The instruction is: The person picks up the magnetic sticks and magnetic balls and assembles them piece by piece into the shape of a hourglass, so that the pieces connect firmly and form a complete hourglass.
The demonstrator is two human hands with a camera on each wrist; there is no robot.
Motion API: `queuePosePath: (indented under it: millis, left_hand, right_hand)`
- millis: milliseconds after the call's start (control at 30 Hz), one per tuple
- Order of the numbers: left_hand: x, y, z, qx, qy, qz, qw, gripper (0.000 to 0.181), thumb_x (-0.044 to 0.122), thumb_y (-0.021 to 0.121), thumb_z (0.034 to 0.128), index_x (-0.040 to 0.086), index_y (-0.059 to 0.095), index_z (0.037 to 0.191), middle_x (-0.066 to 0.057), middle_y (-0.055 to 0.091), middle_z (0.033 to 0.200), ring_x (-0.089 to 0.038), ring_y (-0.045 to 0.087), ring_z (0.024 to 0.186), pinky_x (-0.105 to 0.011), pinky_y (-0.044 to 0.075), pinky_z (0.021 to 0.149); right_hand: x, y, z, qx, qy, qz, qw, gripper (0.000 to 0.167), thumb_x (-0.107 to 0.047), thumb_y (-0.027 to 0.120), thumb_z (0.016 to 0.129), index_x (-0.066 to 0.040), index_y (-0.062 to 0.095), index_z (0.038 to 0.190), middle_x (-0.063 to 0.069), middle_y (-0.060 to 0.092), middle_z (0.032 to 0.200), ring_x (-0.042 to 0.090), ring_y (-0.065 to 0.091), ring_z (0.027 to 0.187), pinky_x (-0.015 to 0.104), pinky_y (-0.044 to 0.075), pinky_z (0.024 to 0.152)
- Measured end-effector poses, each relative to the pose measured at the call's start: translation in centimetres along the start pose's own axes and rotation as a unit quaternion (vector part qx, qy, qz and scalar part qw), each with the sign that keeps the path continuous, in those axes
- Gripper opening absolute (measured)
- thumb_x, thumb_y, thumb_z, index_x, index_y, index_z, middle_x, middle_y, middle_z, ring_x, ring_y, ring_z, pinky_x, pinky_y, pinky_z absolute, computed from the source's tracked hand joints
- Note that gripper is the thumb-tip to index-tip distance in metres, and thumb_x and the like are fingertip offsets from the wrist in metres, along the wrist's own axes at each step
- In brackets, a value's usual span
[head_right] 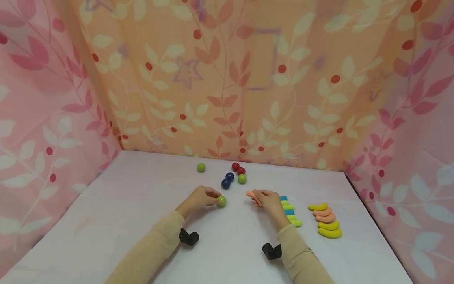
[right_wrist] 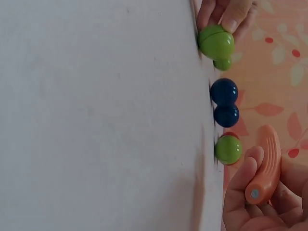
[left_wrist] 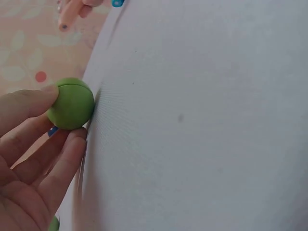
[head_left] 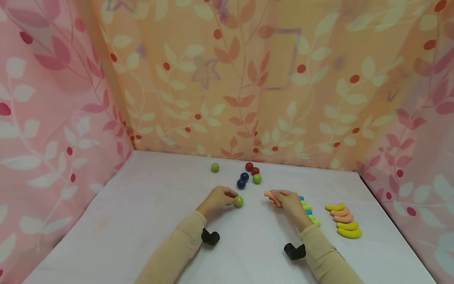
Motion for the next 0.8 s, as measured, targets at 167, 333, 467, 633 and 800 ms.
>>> queuePosePath:
  millis: [167,333,467,633,800]
  left_hand:
    - [-0.9,-0.1,-0.7,0.015,-0.017,-0.009,0.9997,0.025,0.024,0.081,0.0826,0.015,0.077,0.106,0.000,0.074,0.106,-0.015,0.061,0.100,-0.033,0.053,0.089]
    - [-1.2,-0.2,-1.0,0.021,-0.023,-0.015,0.9994,0.027,0.023,0.082,0.0817,0.016,0.077,0.107,0.001,0.074,0.106,-0.014,0.062,0.098,-0.029,0.054,0.085]
    - [-1.0,-0.3,-1.2,0.031,-0.014,-0.018,0.9993,0.026,0.022,0.082,0.0822,0.015,0.077,0.107,-0.001,0.075,0.106,-0.016,0.062,0.102,-0.033,0.054,0.090]
    - [-1.2,-0.1,-1.6,0.037,-0.012,-0.034,0.9987,0.027,0.024,0.080,0.0830,0.013,0.076,0.108,-0.002,0.075,0.110,-0.022,0.061,0.116,-0.046,0.046,0.105]
    - [-1.6,0.1,-1.8,0.049,0.000,-0.045,0.9978,0.030,0.024,0.081,0.0822,0.013,0.076,0.110,-0.004,0.075,0.112,-0.026,0.060,0.122,-0.049,0.041,0.110]
  right_hand:
    - [0.5,2.5,-0.5,-0.019,0.010,-0.003,0.9998,0.047,-0.035,0.057,0.101,0.000,0.061,0.132,0.004,0.072,0.096,0.011,0.062,0.080,0.019,0.050,0.072]
    - [-0.1,3.9,-1.0,-0.022,0.005,-0.009,0.9997,0.045,-0.035,0.059,0.100,-0.001,0.064,0.129,0.004,0.072,0.092,0.011,0.063,0.077,0.021,0.049,0.071]
    - [-0.7,4.9,-1.0,-0.018,-0.005,-0.003,0.9998,0.043,-0.034,0.061,0.099,0.000,0.067,0.125,0.005,0.073,0.089,0.011,0.063,0.074,0.020,0.050,0.069]
    - [-0.4,6.0,-1.0,-0.024,-0.002,0.018,0.9996,0.039,-0.029,0.062,0.099,0.003,0.067,0.121,0.004,0.072,0.083,0.009,0.063,0.069,0.018,0.053,0.066]
    - [0.1,6.8,-0.8,-0.026,-0.002,0.044,0.9987,0.036,-0.024,0.061,0.099,0.005,0.067,0.119,0.004,0.071,0.081,0.007,0.063,0.066,0.018,0.053,0.063]
Point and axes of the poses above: each hand's wrist, its own z-axis towards the middle knuckle, its own y-axis out of the palm, x = y × z, the point moved 10 cm from there along z, towards the middle knuckle
